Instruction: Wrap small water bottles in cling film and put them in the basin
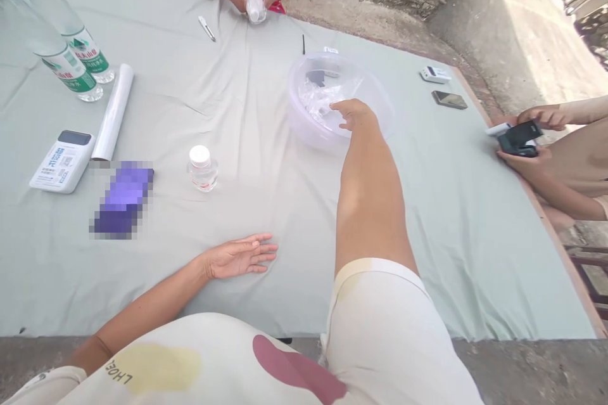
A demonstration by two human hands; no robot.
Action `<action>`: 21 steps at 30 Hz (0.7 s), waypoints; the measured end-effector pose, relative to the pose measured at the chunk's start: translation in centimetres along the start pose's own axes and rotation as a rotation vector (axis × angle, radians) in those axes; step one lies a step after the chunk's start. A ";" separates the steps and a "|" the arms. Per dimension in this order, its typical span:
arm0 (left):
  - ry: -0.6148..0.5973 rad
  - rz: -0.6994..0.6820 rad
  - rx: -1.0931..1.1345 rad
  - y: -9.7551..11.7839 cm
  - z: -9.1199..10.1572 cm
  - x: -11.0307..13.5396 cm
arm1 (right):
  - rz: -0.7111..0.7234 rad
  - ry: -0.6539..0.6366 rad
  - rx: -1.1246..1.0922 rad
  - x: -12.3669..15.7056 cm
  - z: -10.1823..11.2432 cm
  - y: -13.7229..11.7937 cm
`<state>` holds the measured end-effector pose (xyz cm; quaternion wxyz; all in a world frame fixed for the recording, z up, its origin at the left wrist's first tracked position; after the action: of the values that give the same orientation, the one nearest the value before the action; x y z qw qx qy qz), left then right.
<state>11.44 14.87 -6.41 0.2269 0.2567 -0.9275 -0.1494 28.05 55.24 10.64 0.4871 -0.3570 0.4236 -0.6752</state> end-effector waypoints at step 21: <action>0.070 -0.264 0.135 3.6 0.2 0.6 | 0.111 -0.759 -0.397 35.2 -4.2 6.3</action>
<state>9.43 17.52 -4.93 0.2195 0.3960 -0.8853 -0.1060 17.06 21.35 5.65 0.5659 -0.6433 0.3546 -0.3744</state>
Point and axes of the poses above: each hand's wrist, its own x-axis away from the middle knuckle, its own z-axis out of the back of the hand, y = z × x, the point moved 10 cm from there along -x, towards the middle knuckle, and after that the axes turned 5 degrees about -x, right-handed, at the moved point
